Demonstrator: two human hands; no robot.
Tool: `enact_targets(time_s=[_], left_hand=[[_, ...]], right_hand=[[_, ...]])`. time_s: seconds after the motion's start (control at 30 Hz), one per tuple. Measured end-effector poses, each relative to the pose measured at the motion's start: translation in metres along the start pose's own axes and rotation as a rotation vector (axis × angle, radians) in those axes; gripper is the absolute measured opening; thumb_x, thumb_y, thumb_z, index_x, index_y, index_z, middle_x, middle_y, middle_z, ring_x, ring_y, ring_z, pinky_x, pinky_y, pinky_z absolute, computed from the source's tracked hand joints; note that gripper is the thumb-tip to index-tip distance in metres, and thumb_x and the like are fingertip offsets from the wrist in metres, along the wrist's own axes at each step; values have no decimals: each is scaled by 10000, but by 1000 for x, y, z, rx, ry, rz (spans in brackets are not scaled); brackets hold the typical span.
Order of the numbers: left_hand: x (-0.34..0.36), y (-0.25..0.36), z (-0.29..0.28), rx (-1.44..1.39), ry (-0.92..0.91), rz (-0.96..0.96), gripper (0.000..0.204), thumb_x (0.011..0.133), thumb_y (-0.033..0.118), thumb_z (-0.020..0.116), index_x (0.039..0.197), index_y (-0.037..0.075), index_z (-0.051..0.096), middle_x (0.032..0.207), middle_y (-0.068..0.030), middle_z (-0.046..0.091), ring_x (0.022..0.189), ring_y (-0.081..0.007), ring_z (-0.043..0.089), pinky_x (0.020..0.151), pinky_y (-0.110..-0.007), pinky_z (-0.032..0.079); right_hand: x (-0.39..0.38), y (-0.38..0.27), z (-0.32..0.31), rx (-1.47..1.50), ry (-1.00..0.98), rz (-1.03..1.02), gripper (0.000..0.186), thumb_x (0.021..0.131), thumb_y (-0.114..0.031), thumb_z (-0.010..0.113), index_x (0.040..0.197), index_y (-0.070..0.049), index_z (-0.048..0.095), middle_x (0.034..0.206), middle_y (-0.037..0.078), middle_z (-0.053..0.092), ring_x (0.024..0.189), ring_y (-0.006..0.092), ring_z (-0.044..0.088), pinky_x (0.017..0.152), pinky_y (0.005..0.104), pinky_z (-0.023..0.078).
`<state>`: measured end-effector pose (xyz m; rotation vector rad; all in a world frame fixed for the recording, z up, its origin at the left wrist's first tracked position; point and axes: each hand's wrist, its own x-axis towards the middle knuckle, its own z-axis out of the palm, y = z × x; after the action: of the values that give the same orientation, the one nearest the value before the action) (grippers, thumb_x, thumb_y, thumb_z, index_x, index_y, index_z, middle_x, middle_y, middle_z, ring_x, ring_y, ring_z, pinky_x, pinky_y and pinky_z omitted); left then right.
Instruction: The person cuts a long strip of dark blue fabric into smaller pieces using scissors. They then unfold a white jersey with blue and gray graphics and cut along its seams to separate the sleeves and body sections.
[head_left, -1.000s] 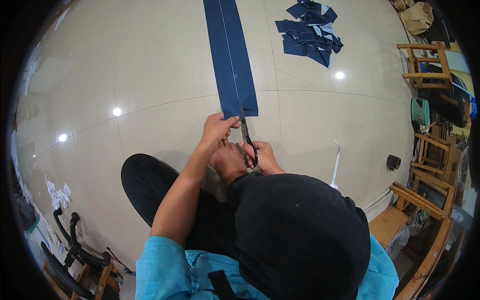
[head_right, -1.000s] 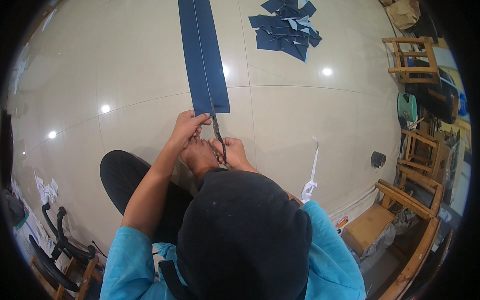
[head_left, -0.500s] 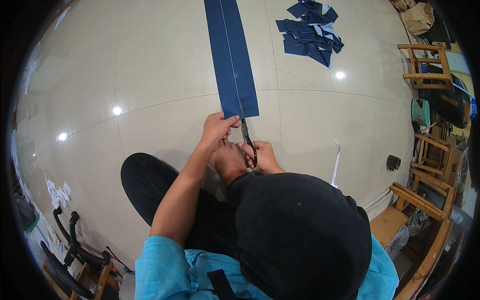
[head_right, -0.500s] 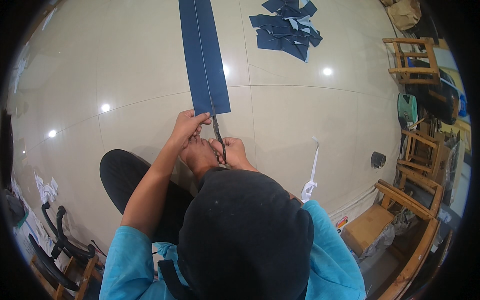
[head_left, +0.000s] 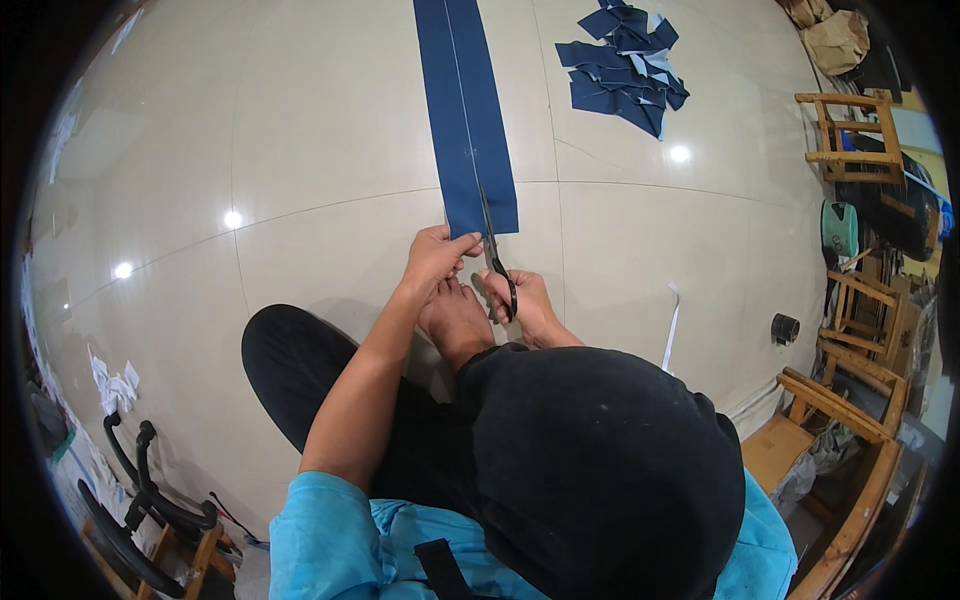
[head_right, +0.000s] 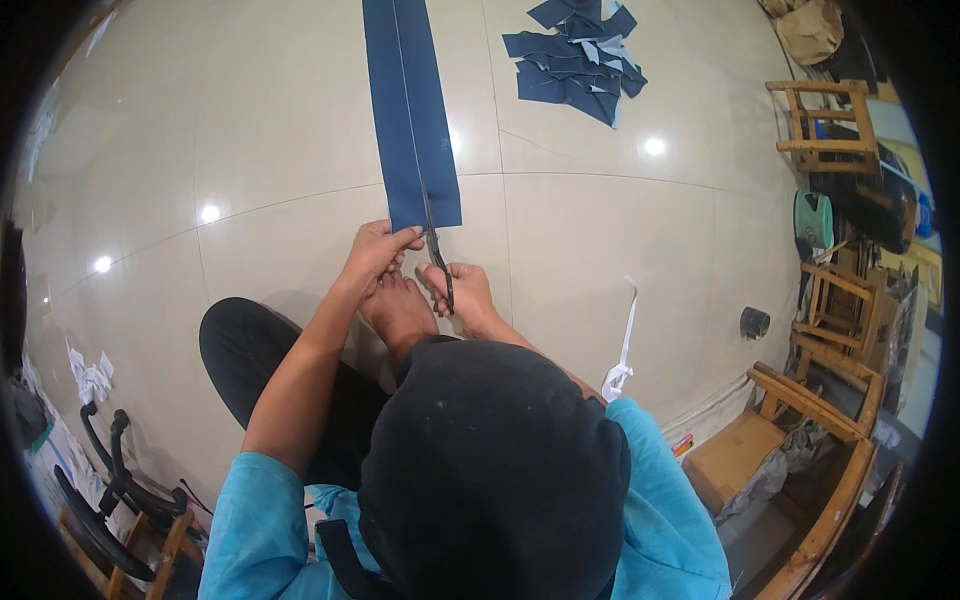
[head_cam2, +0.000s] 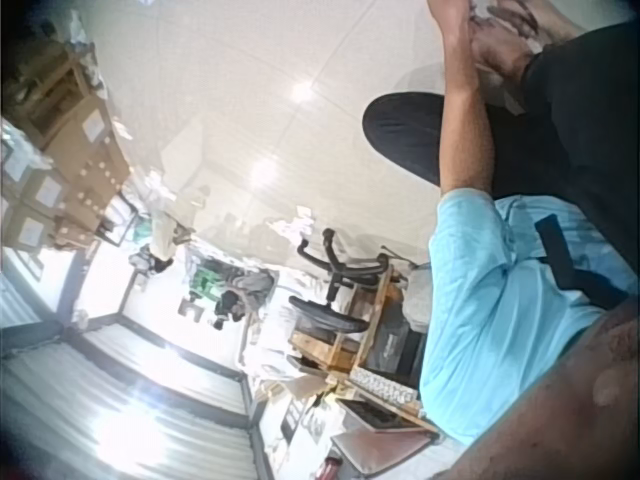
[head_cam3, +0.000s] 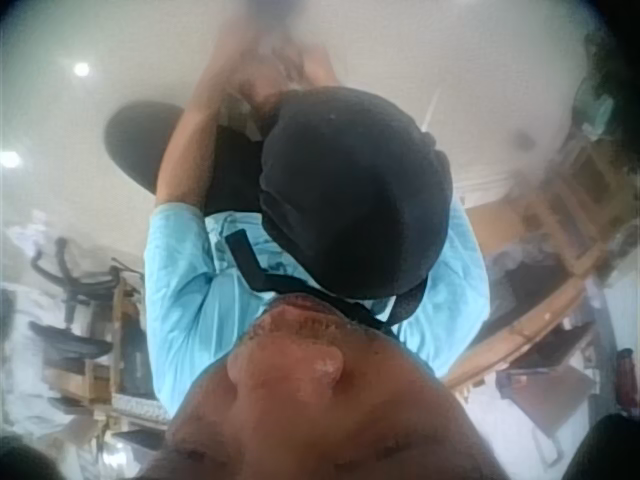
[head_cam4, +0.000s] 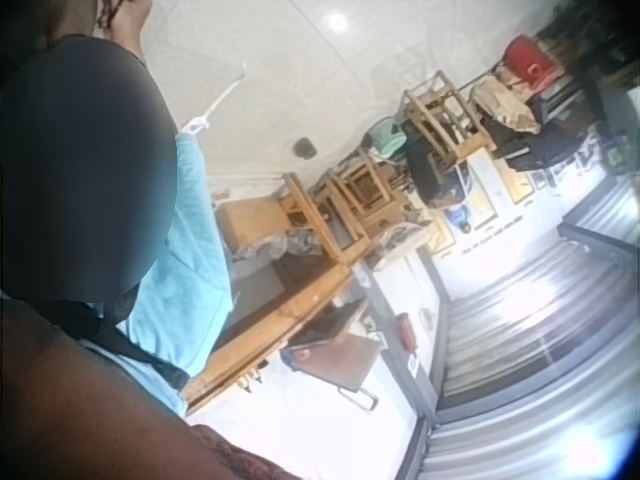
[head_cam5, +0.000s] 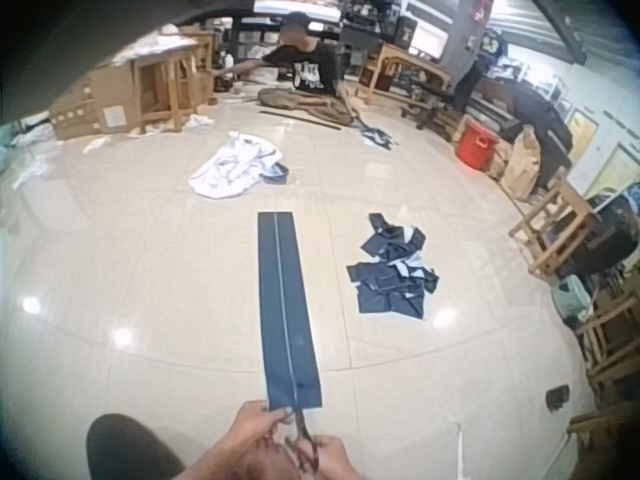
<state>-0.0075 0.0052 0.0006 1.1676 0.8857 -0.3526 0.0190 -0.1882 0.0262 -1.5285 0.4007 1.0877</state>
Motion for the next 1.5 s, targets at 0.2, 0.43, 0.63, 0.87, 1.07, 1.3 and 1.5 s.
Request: enact_targets(time_s=[0.2,0.43,0.63,0.87,1.07,1.3,1.5], left_hand=[[0,0,-1,4,3,8,222,986,206,815,1020,-9,771,856,-56,782,564,-50,504,511,-231,414],[4,-3,-3,16,-3,-3,225,968,222,831,1008,2,798,887,-50,805,591,-61,550,496,-252,429],[3,-3,-2,14,5,0,209,976,206,828,996,3,784,857,-54,792,569,-54,518,499,-240,418],[2,-2,-1,5,5,6,210,984,204,823,991,-2,777,845,-55,786,557,-49,498,505,-234,412],[5,-5,-6,31,-15,10,230,974,216,830,985,-13,811,857,-55,804,607,-75,558,524,-274,466],[3,-2,-7,12,-46,-17,211,998,217,817,974,10,783,802,-32,754,568,-49,490,510,-231,401],[4,-3,-9,36,-48,-27,216,998,232,822,943,27,779,723,11,675,556,-49,483,498,-233,387]], right_hand=[[0,-7,2,2,-8,6,361,935,-305,864,774,-65,648,655,1,607,490,82,515,457,271,394],[0,-8,3,4,-15,14,342,935,-281,864,774,-69,650,642,-8,598,484,74,502,449,268,376],[2,-4,2,5,-16,7,346,931,-278,867,775,-67,642,634,-6,597,473,73,504,441,263,372],[4,-2,1,-16,-5,14,364,929,-282,872,767,-63,631,629,-1,597,469,78,509,436,265,387],[4,-3,2,-6,-26,7,370,942,-296,862,774,-59,633,641,7,605,484,85,517,445,268,393],[8,-17,5,-7,-39,-35,397,967,-359,850,808,-52,655,674,13,612,504,92,526,464,274,396],[11,-27,9,-1,-36,-40,422,958,-390,872,836,-42,668,675,13,608,499,91,522,457,268,389]])
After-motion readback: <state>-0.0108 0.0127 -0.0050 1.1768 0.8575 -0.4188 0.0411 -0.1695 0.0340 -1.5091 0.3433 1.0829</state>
